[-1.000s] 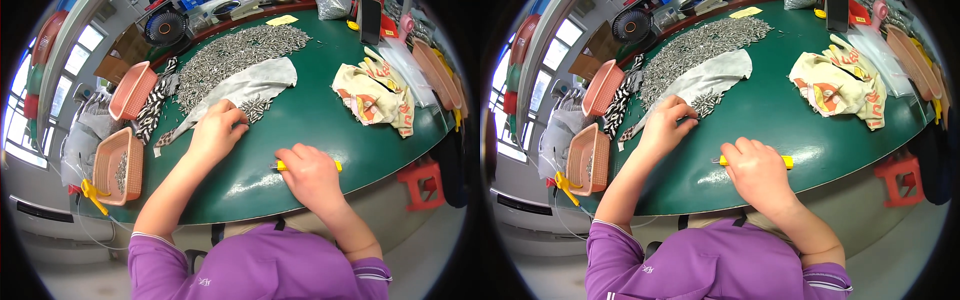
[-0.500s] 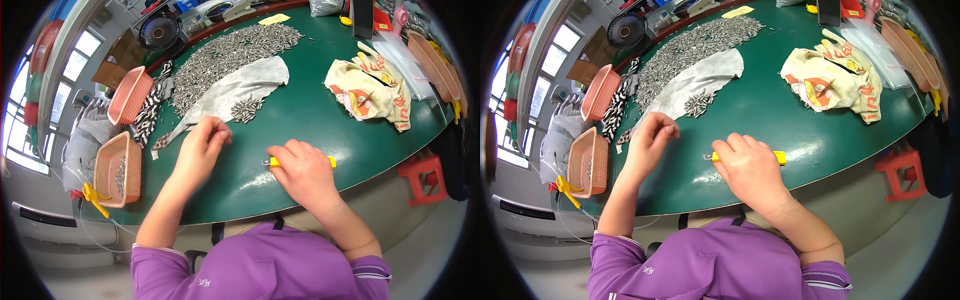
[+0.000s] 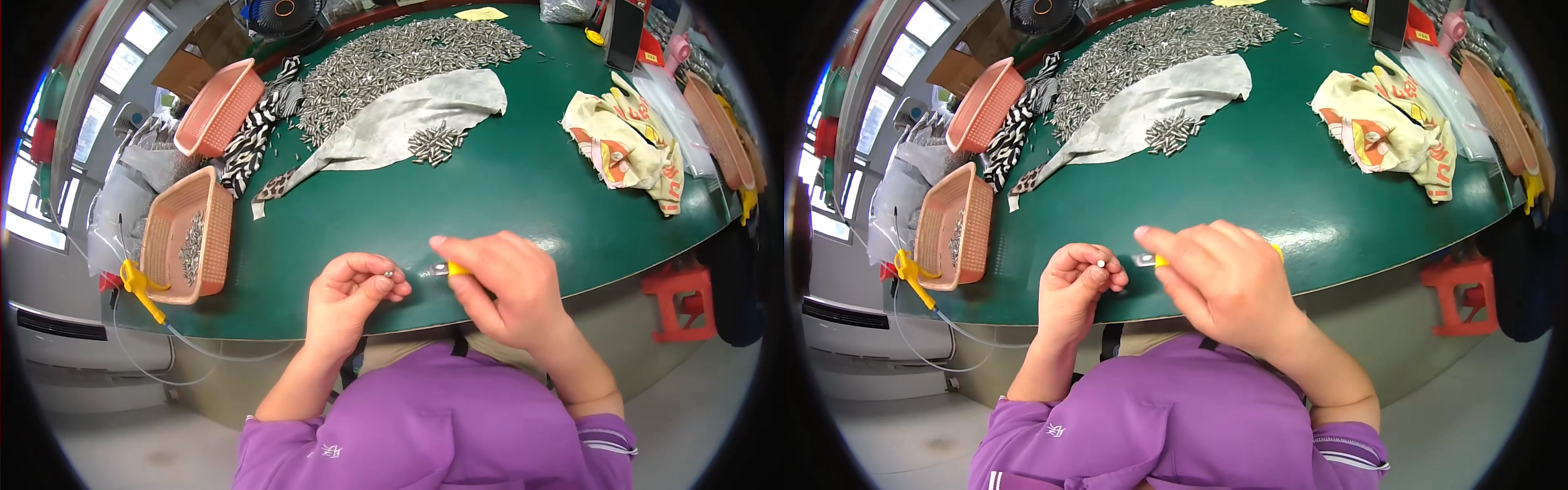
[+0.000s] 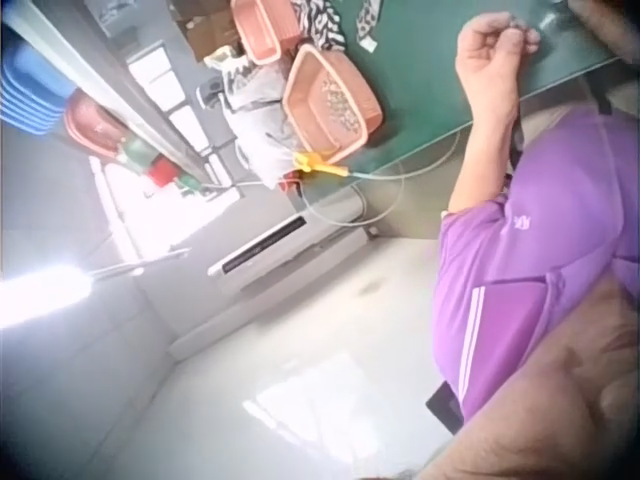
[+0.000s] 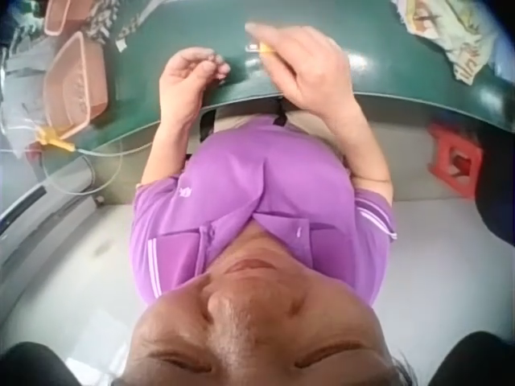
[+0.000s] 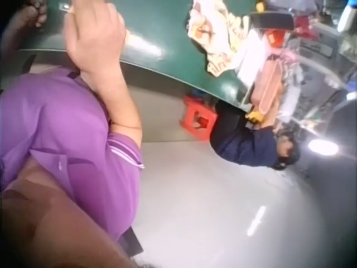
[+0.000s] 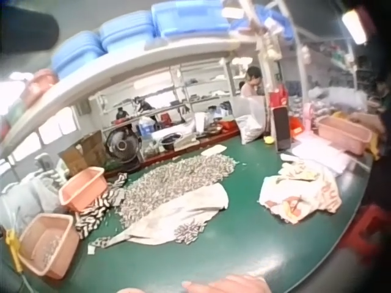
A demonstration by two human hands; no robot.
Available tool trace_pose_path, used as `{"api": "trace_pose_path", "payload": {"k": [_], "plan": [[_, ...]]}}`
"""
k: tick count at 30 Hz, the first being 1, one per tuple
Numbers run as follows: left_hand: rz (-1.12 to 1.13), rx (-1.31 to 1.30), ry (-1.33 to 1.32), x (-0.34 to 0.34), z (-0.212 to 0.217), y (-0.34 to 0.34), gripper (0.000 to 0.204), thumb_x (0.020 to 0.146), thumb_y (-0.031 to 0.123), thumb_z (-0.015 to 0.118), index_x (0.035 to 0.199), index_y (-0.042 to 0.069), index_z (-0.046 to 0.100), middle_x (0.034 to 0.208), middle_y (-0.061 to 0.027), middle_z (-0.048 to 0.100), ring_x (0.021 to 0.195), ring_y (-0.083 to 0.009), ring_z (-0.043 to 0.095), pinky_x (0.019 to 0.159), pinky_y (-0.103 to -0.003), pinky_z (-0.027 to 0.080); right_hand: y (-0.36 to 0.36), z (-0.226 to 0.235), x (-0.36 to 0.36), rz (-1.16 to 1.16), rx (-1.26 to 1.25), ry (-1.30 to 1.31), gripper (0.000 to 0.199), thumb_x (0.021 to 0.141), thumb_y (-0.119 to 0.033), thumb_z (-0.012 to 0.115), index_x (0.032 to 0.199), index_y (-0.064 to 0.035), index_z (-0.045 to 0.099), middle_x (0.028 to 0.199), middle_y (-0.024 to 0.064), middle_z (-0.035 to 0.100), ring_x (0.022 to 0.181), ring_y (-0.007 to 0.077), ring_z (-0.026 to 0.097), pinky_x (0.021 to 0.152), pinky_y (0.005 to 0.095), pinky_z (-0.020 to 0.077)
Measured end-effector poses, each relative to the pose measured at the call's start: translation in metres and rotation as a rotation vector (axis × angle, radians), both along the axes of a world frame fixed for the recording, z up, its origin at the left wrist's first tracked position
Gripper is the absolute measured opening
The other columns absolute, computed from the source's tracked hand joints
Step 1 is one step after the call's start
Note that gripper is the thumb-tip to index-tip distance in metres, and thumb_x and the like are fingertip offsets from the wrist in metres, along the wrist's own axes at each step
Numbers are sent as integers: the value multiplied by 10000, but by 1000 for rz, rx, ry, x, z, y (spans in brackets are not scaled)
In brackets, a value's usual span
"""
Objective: Picking and sorting small metal components at a workbench using a small yellow tool.
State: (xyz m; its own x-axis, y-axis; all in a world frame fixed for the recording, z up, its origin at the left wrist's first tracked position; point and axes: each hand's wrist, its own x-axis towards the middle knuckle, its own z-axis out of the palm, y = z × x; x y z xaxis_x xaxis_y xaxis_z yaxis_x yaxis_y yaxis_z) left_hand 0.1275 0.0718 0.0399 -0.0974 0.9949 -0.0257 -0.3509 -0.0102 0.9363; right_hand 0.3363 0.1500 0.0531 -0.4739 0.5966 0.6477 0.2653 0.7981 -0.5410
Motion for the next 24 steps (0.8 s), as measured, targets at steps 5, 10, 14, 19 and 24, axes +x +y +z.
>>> {"api": "trace_pose_path", "payload": {"k": [5,10,14,19,24], "plan": [[1,110,80,-3,-9,-3,102,915,-24,593,1014,-2,586,976,-128,646,866,-197,661,767,-297,555,-10,-3,-13,117,-47,52,321,731,-58,706,1045,-124,689,841,20,657,712,203,634,595,323,508],[-13,160,76,-5,-13,-3,91,924,-22,581,1014,-8,584,991,-123,637,868,-192,657,780,-300,556,-12,-4,-21,119,-70,53,332,720,-45,707,1042,-123,694,841,18,658,708,194,633,597,314,504],[-23,163,79,-5,-13,-3,96,925,-29,575,1019,-14,584,1005,-122,633,875,-187,656,788,-297,559,-12,-4,-24,120,-86,37,335,725,-47,708,1050,-125,693,842,16,658,710,192,633,601,311,502],[-31,167,89,-5,-12,-2,99,926,-35,571,1022,-18,584,1011,-122,633,881,-183,656,788,-292,560,-11,-6,-25,108,-77,27,330,740,-62,708,1062,-133,690,822,14,644,694,190,621,591,310,495],[-4,135,115,-2,-11,-3,85,930,-28,570,1013,-15,583,1008,-109,632,867,-160,650,771,-273,554,-12,-4,-25,81,-84,-11,341,741,-70,706,1070,-161,691,786,0,616,659,183,596,578,308,489]]}}
